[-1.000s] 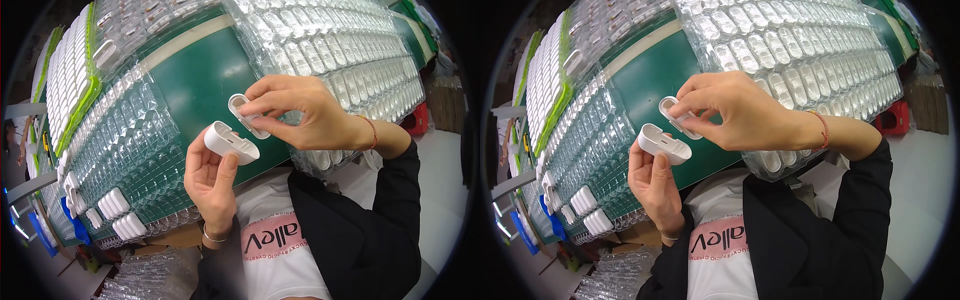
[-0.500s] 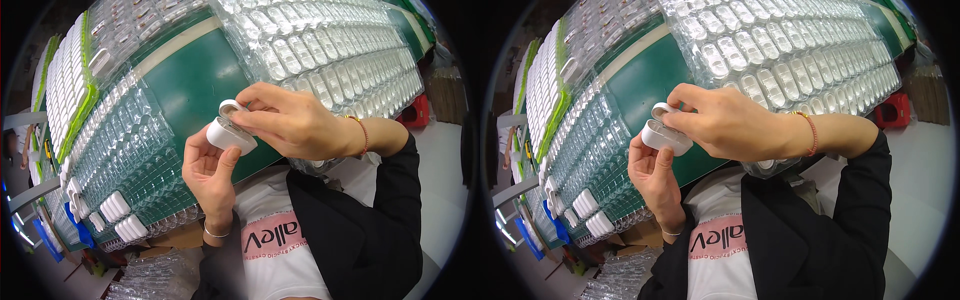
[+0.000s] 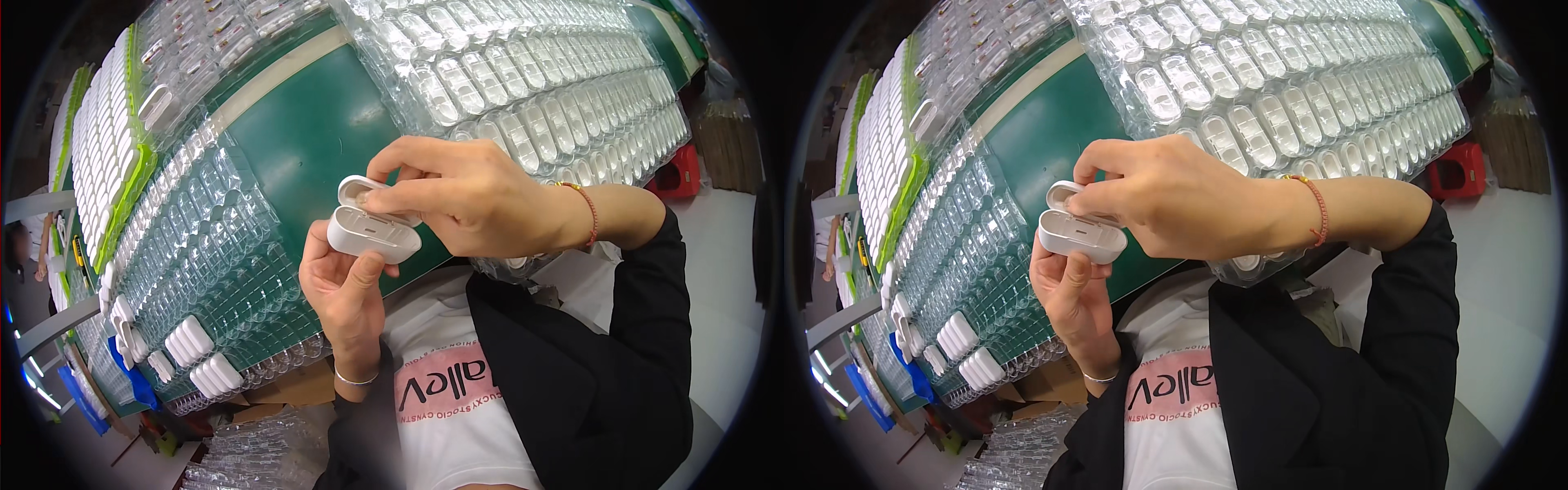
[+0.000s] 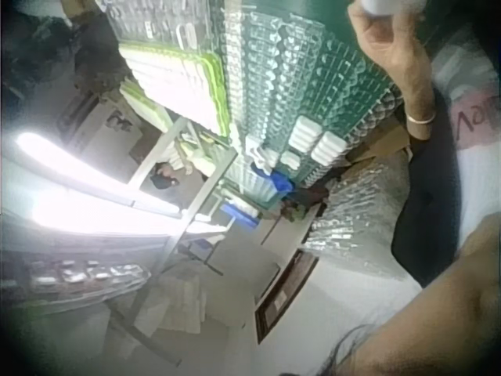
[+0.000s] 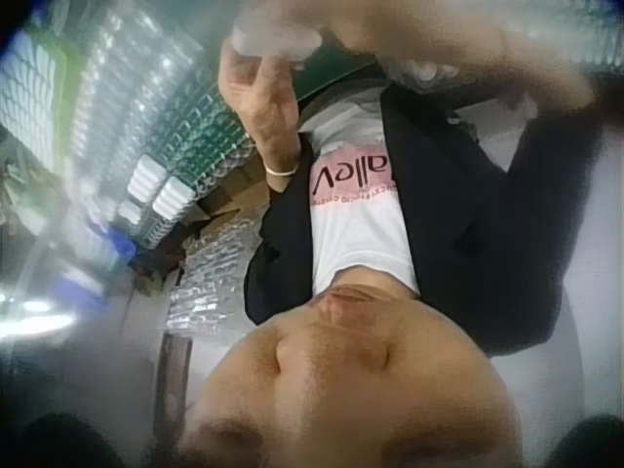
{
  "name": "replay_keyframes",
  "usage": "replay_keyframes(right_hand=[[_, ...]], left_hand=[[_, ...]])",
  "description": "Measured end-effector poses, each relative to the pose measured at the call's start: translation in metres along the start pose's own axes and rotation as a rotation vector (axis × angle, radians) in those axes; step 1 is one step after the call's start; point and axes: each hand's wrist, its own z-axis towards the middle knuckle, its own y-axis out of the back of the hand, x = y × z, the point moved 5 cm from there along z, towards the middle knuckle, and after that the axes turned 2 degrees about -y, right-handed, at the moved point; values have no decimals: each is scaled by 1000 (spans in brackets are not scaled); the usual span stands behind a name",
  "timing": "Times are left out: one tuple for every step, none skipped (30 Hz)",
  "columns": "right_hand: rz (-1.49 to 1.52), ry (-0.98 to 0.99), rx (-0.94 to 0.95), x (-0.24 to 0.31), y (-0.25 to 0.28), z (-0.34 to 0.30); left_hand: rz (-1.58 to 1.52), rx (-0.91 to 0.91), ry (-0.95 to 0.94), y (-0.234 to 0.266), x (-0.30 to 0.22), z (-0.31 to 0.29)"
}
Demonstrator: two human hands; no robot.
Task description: The person repeatedly picks up white earbud case halves from a green tray, inserts a small white component into the base, and closes the case. They place the assembled unit back into the tray and repeat the process. At 01:29, the person briefly handles a small red and white cylindrical item before returning to assembling the white cases.
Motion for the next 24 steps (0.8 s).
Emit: replay_keyframes(right_hand=[[9, 12, -8, -2, 0, 1], [17, 28, -13, -4, 0, 2], [18, 40, -31, -4, 2, 4], [18, 53, -49, -3, 5, 7], [16, 74, -66, -2, 8, 10], [73, 76, -60, 0, 8, 12], [131, 79, -54, 6, 7, 11], [183, 83, -47, 12, 7, 12], [209, 47, -19, 14, 3, 13], [235, 10, 9, 15, 0, 13], [284, -55, 52, 14, -4, 14], [332, -121, 95, 12, -6, 17], [370, -217, 183, 9, -6, 22], [351, -194, 194, 9, -6, 26], [331, -172, 205, 11, -7, 29], [312, -151, 214, 12, -7, 32], [269, -111, 186, 16, -10, 33], [248, -60, 154, 20, -10, 35], [225, -9, 120, 23, -9, 37], [214, 35, 90, 27, -11, 37], [222, 84, 54, 27, -9, 40], [230, 132, 16, 23, -2, 47], [223, 119, 17, 21, 3, 50], [223, 111, 19, 19, 8, 55]], left_hand=[[-3, 24, 12, 1, 1, -1], [-5, 12, 15, 2, 0, -1], [-6, 1, 18, 1, -1, -1], [-7, -10, 21, 1, -3, -1], [9, -51, -11, 1, -6, -1], [25, -93, -44, 0, -8, -3], [41, -137, -78, 0, -10, -5], [43, -158, -99, -2, -11, -5], [45, -172, -117, -4, -11, -4], [46, -186, -136, -4, -12, -3], [21, -167, -112, -1, -10, -4], [30, -161, -115, 1, -10, -3], [38, -156, -117, 3, -10, -2], [48, -153, -116, 5, -10, -2], [61, -142, -149, 6, -11, -2], [48, -145, -159, 7, -13, -1], [37, -153, -164, 8, -14, -2], [26, -159, -169, 9, -14, -1], [-5, -170, -182, 7, -16, 0], [-33, -190, -189, 6, -17, -2], [-61, -210, -194, 5, -20, -4], [-59, -213, -201, 5, -23, -6], [-60, -214, -202, 5, -26, -9], [-58, -220, -210, 6, -29, -11]])
